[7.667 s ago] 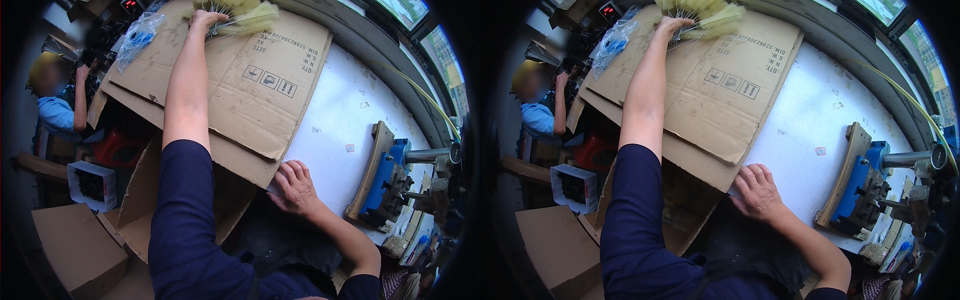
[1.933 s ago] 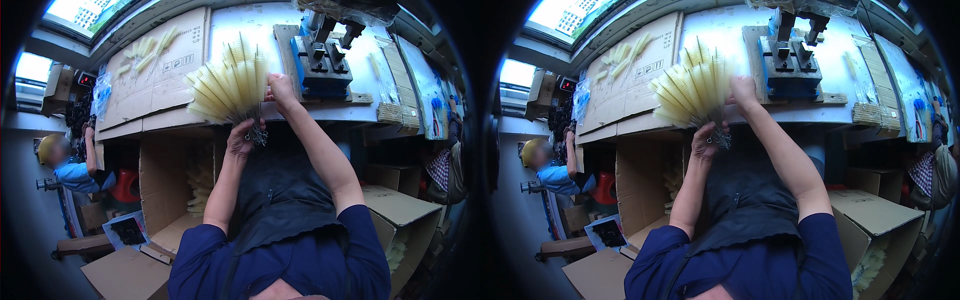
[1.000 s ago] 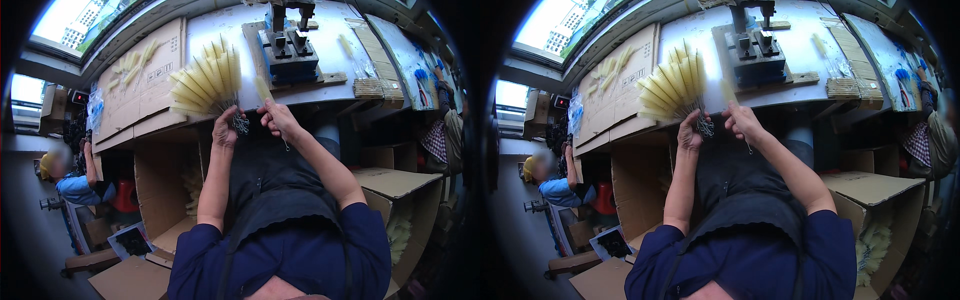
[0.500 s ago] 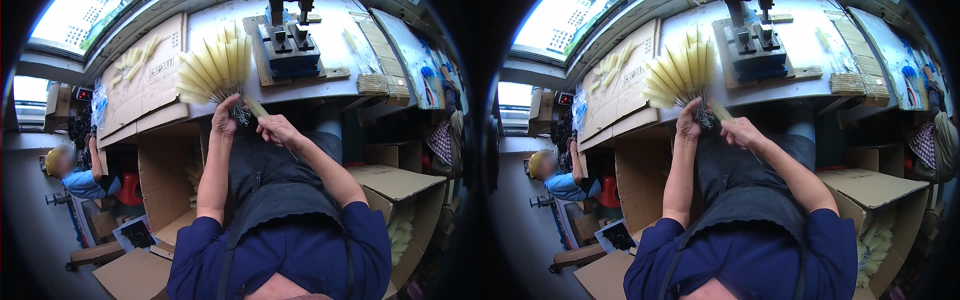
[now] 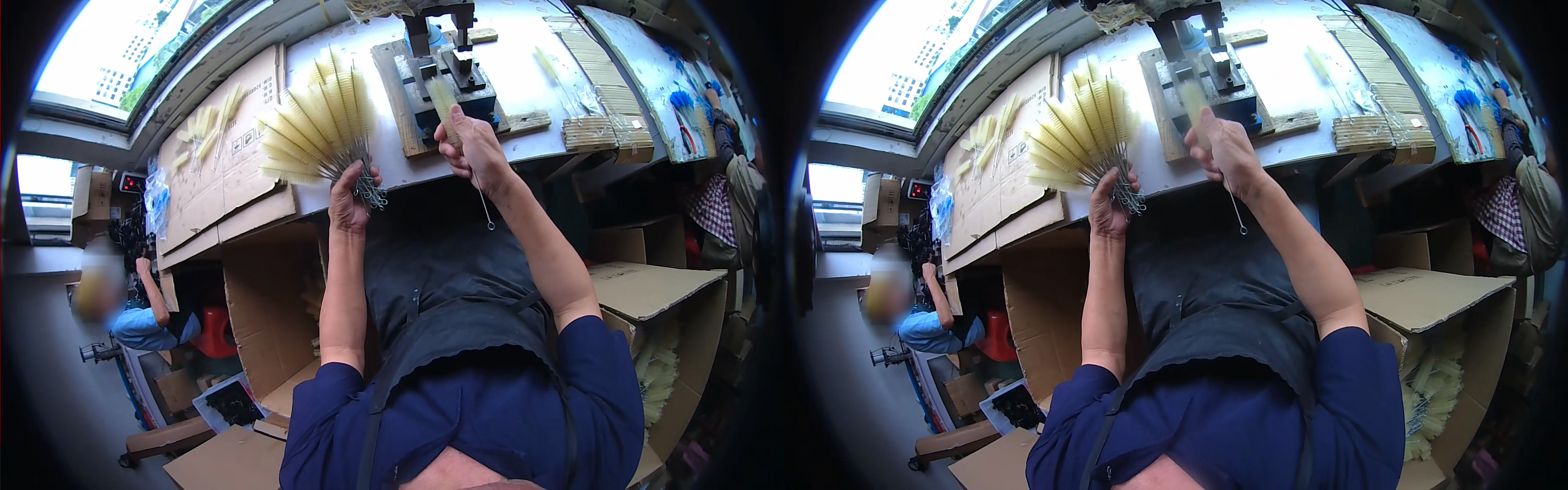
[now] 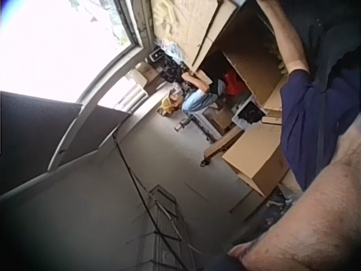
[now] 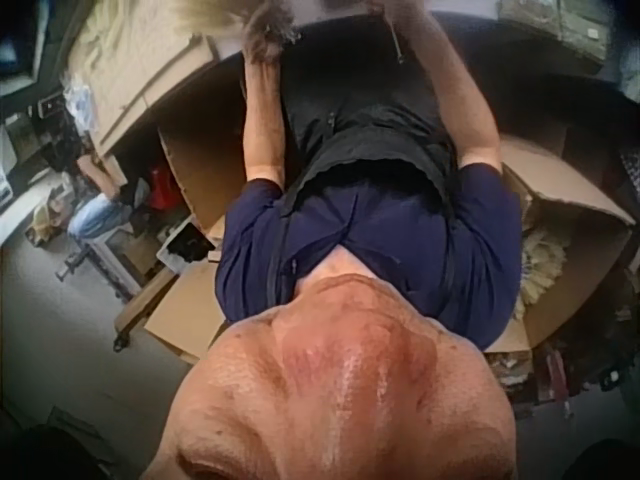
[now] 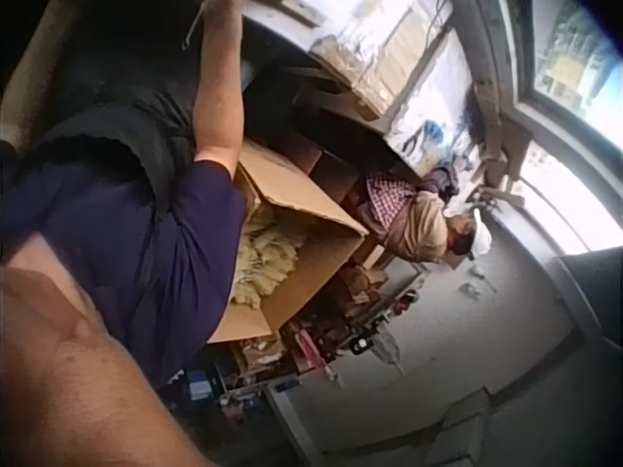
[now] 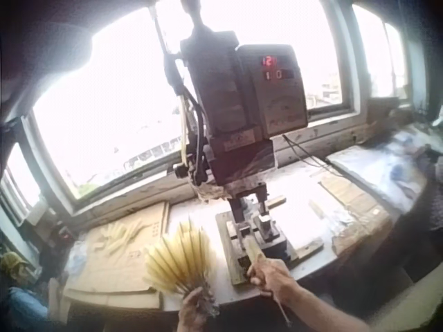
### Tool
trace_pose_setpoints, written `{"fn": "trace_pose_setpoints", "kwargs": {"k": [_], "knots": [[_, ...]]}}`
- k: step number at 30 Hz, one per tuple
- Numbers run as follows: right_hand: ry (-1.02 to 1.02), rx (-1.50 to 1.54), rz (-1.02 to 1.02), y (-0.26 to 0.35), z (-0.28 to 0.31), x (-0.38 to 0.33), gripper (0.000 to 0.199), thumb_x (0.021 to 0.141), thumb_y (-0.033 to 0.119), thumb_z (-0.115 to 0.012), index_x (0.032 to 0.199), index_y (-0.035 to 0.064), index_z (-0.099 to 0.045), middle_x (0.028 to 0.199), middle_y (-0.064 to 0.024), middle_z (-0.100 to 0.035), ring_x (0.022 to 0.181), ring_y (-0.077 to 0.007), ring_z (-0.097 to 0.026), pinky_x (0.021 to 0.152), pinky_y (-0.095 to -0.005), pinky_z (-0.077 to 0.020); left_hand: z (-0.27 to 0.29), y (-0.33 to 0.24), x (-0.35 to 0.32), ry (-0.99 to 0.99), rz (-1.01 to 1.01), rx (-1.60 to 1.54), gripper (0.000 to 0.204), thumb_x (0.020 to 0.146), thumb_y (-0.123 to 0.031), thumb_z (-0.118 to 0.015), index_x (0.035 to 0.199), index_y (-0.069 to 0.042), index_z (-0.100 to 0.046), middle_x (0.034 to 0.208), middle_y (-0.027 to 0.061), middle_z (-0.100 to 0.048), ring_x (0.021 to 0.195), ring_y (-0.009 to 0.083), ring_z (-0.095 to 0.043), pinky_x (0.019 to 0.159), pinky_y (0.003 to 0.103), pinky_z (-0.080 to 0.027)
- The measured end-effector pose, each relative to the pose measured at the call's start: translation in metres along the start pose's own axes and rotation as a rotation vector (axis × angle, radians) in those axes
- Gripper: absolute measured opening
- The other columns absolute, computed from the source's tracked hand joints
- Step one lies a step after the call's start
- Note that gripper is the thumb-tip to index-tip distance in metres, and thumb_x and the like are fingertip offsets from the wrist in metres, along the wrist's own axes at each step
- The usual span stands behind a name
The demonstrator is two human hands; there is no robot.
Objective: Assembling industrial brush heads using a manual press machine.
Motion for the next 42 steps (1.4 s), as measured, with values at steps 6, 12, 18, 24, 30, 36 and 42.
{"fn": "trace_pose_setpoints", "kwargs": {"k": [6,12,18,24,30,36,42], "knots": [[-0.022,0.071,-0.019,0.02,-0.001,0.038,0.049,0.105,0.048,-0.041,0.087,0.0041,-0.053,0.06,0.0022,-0.045,0.039,-0.003,-0.031,0.034,-0.019,-0.0296,-0.001,0.003,0.012,-0.061,-0.036,0.183,0.024,0.086,-0.014,-0.072,0.103,0.002,-0.065,0.085,0.0119,-0.067,0.079,0.0233,-0.066,0.071,0.034,-0.056],[-0.028,0.14,-0.118,0.023,-0.002,0.048,0.046,0.106,0.044,-0.04,0.087,0.004,-0.053,0.06,0.0014,-0.046,0.038,-0.0037,-0.031,0.032,-0.0198,-0.0283,-0.04,0.018,-0.015,-0.164,-0.164,0.261,0.022,0.081,-0.006,-0.073,0.101,0.0,-0.065,0.085,0.0097,-0.068,0.074,0.0198,-0.066,0.068,0.032,-0.054],[-0.009,0.171,-0.159,0.029,-0.005,0.052,0.044,0.106,0.042,-0.04,0.09,0.0035,-0.052,0.061,0.0008,-0.047,0.038,-0.0038,-0.031,0.033,-0.0197,-0.0276,-0.029,-0.006,0.0,-0.092,-0.209,0.442,0.022,0.077,0.0,-0.073,0.096,-0.001,-0.063,0.083,0.0076,-0.066,0.072,0.0179,-0.065,0.062,0.031,-0.053],[-0.023,0.228,-0.185,0.036,-0.01,0.059,0.046,0.107,0.042,-0.039,0.098,0.0004,-0.056,0.066,-0.0015,-0.052,0.04,-0.0038,-0.036,0.034,-0.0197,-0.033,0.021,-0.001,0.033,-0.215,-0.149,0.372,0.028,0.081,-0.002,-0.072,0.106,0.0,-0.061,0.089,0.0076,-0.066,0.072,0.0178,-0.066,0.061,0.032,-0.055],[-0.05,0.216,-0.091,0.048,-0.005,0.056,0.079,0.103,0.059,-0.026,0.129,-0.0137,-0.045,0.1,-0.0227,-0.067,0.065,-0.017,-0.066,0.051,-0.0276,-0.0586,0.013,-0.001,0.033,-0.191,-0.239,0.373,0.03,0.08,-0.003,-0.074,0.107,0.001,-0.06,0.088,0.0079,-0.066,0.071,0.0183,-0.066,0.059,0.031,-0.055],[0.008,0.293,-0.095,0.051,-0.027,0.055,0.074,0.098,0.055,-0.047,0.128,-0.0126,-0.044,0.1,-0.0223,-0.068,0.07,-0.0194,-0.07,0.056,-0.0315,-0.0623,0.019,-0.002,0.033,-0.187,-0.248,0.369,0.029,0.08,-0.002,-0.073,0.105,0.001,-0.061,0.085,0.008,-0.065,0.069,0.0178,-0.065,0.059,0.031,-0.056],[-0.081,0.272,-0.139,0.023,-0.048,0.066,0.037,0.101,0.038,-0.056,0.1,0.0009,-0.055,0.069,0.0015,-0.055,0.052,-0.0055,-0.049,0.05,-0.0252,-0.0538,0.014,0.0,0.033,-0.223,-0.246,0.406,0.029,0.08,-0.003,-0.074,0.105,0.001,-0.061,0.086,0.0078,-0.065,0.069,0.0178,-0.065,0.059,0.032,-0.056]]}}
Point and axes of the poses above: each hand's wrist, its own x-axis towards the middle knuckle, its own z-axis out of the back of the hand, y = z × x, the point moved 3 cm from there along x, towards the middle knuckle
